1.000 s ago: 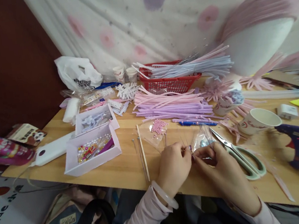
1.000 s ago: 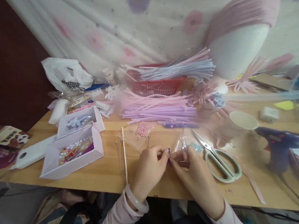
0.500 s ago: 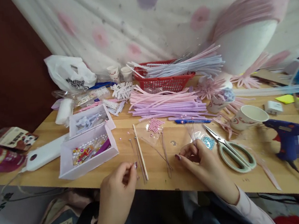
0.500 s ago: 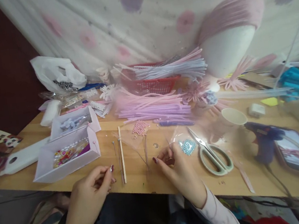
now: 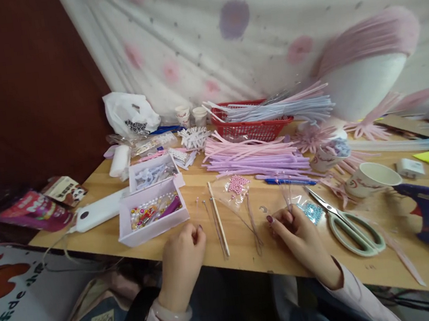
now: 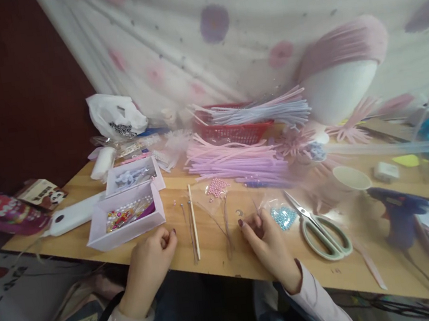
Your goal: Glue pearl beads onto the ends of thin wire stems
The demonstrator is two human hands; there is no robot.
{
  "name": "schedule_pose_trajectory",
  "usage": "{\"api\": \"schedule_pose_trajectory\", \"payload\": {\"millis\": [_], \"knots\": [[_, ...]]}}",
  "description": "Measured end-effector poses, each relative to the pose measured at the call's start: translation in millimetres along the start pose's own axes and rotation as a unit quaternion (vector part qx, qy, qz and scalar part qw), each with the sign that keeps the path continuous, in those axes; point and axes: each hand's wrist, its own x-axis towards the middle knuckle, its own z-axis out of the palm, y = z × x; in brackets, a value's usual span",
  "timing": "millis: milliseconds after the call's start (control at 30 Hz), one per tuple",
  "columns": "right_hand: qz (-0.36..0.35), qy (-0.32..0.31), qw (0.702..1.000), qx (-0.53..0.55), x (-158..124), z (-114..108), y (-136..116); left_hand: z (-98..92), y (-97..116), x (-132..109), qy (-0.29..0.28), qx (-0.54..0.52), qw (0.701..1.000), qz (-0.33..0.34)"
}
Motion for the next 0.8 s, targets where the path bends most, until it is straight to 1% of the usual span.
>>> {"api": "schedule_pose_trajectory", "payload": {"millis": [233,433,533,733,800], "knots": [[-0.005,0.017,1.0,-0.003,0.9,-1.6,0.1,-3.1,-1.6,-1.6,0.016,0.027,0.999,-0.013],[-0.009,0.023,1.0,-0.004,0.4,-1.6,-1.0,-6.2,1.0,-1.7,0.004,0.052,0.998,-0.038],[-0.008,0.022,1.0,-0.007,0.1,-1.0,-1.6,-6.8,0.6,-0.5,0.01,0.066,0.997,-0.042],[-0.006,0.019,1.0,-0.006,-0.5,-2.0,-1.6,-12.6,0.5,-4.0,0.01,0.078,0.996,-0.034],[-0.008,0.02,1.0,-0.007,-1.0,-2.5,-2.2,-16.4,1.4,-8.1,0.02,0.083,0.996,-0.03]]}}
